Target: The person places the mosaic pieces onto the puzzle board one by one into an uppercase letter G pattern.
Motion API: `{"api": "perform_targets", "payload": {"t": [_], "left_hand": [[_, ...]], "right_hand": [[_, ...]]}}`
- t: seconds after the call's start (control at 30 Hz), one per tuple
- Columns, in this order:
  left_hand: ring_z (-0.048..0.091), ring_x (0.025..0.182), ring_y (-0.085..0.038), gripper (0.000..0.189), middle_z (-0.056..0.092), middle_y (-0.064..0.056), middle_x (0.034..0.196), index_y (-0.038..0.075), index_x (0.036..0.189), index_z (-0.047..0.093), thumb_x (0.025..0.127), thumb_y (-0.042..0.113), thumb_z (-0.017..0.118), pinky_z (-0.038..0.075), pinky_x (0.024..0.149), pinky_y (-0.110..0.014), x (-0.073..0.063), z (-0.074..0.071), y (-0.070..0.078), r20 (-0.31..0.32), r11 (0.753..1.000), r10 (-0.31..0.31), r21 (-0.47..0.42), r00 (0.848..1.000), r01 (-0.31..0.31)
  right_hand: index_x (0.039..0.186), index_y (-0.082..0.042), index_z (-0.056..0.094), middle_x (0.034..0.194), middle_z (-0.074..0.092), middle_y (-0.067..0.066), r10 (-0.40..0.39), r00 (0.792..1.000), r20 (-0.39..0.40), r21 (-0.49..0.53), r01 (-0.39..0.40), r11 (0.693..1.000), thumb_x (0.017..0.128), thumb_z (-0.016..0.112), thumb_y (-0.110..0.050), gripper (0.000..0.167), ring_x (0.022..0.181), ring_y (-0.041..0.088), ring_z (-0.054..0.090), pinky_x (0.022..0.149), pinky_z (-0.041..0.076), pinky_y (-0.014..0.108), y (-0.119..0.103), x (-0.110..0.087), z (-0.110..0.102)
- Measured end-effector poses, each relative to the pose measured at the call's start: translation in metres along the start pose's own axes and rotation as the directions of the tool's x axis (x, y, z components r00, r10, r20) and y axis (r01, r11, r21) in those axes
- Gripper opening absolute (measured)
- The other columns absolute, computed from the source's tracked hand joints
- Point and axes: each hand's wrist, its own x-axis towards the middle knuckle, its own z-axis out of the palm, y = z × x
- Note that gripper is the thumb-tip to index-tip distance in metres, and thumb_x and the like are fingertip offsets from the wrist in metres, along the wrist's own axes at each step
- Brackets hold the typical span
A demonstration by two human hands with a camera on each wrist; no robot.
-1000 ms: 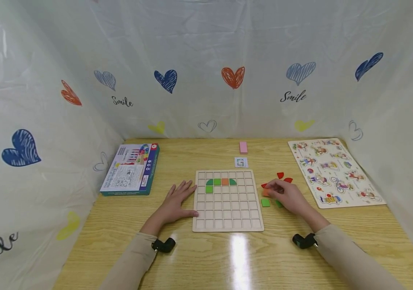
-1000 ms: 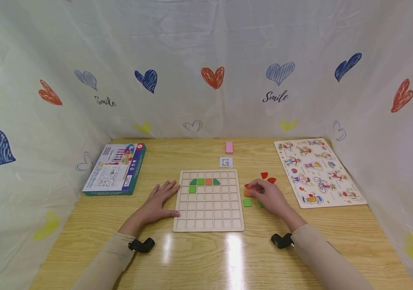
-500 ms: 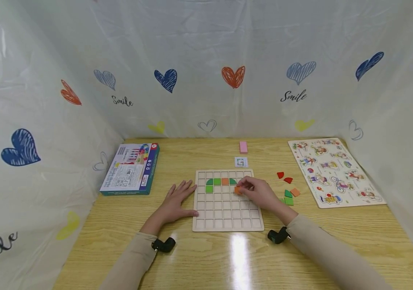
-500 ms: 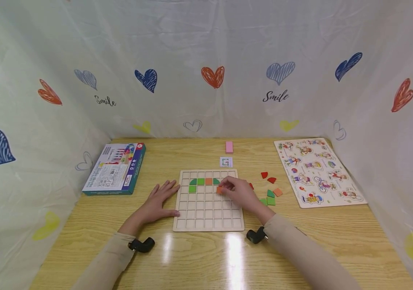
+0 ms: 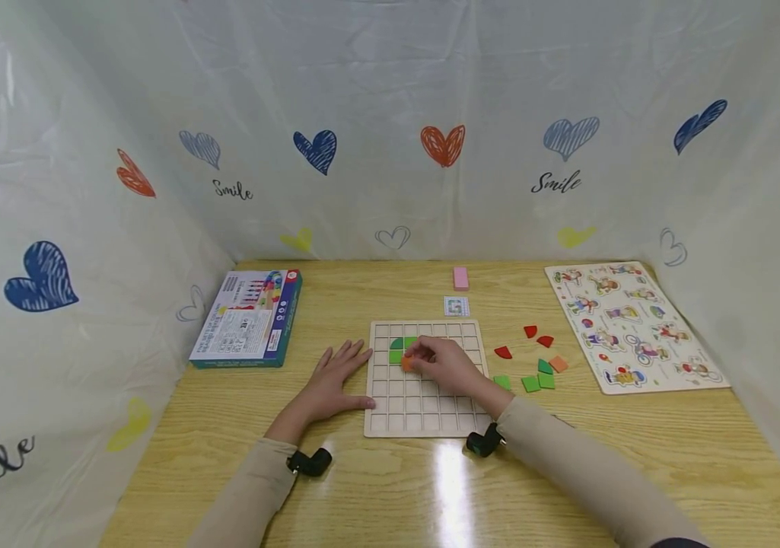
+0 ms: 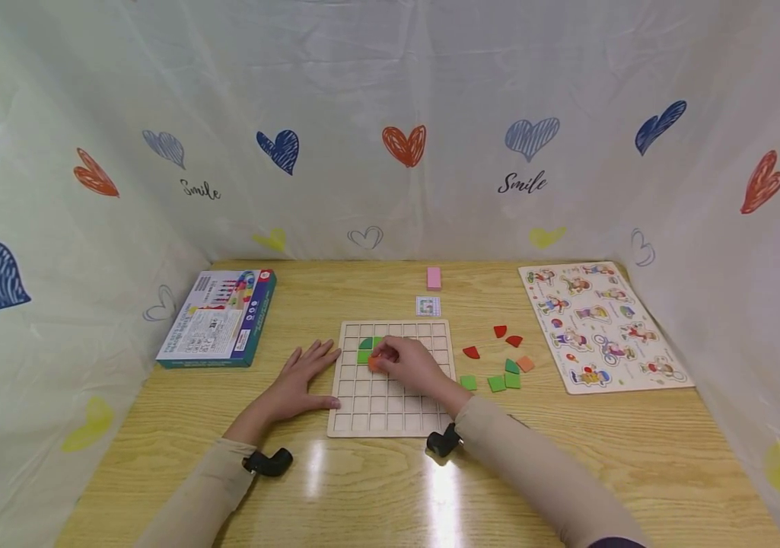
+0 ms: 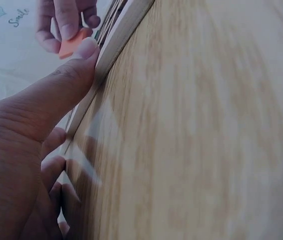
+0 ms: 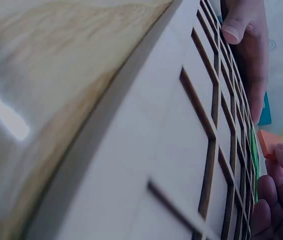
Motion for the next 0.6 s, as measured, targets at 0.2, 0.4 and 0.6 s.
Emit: {"api": "perform_targets", "payload": {"t": [0.2,0.4,0.6], "left_hand": [[0.005,0.157,-0.027,0.098,0.018,-0.004,0.170,0.020,0.162,0.031,0.084,0.060,0.075,-0.005,0.125,-0.051,-0.001,0.000,0.001,-0.003,1.000,0.004,-0.005,1.000,-0.004],[0.006,0.157,-0.028,0.097,0.018,-0.006,0.169,0.019,0.162,0.032,0.084,0.058,0.076,-0.004,0.125,-0.052,-0.001,-0.001,0.002,-0.008,1.000,0.009,-0.008,1.000,-0.010],[0.005,0.157,-0.027,0.098,0.018,-0.005,0.170,0.019,0.162,0.032,0.084,0.059,0.076,-0.005,0.125,-0.052,-0.002,-0.001,0.002,-0.008,1.000,0.003,-0.004,1.000,-0.003]], "right_hand": [[0.103,-0.019,0.074,0.088,0.066,-0.010,-0.025,0.999,0.032,-0.048,0.027,0.999,0.098,0.069,-0.017,0.007,0.080,0.005,0.061,0.074,0.053,0.026,-0.005,0.006,0.012],[0.101,-0.020,0.073,0.084,0.064,-0.012,-0.030,0.999,0.046,-0.123,0.035,0.992,0.098,0.069,-0.017,0.005,0.077,0.005,0.059,0.070,0.051,0.025,-0.009,0.008,0.018],[0.101,-0.018,0.073,0.084,0.063,-0.011,-0.056,0.997,0.054,-0.144,0.064,0.987,0.095,0.073,-0.016,0.007,0.076,0.004,0.057,0.069,0.051,0.024,-0.010,0.008,0.018]]}}
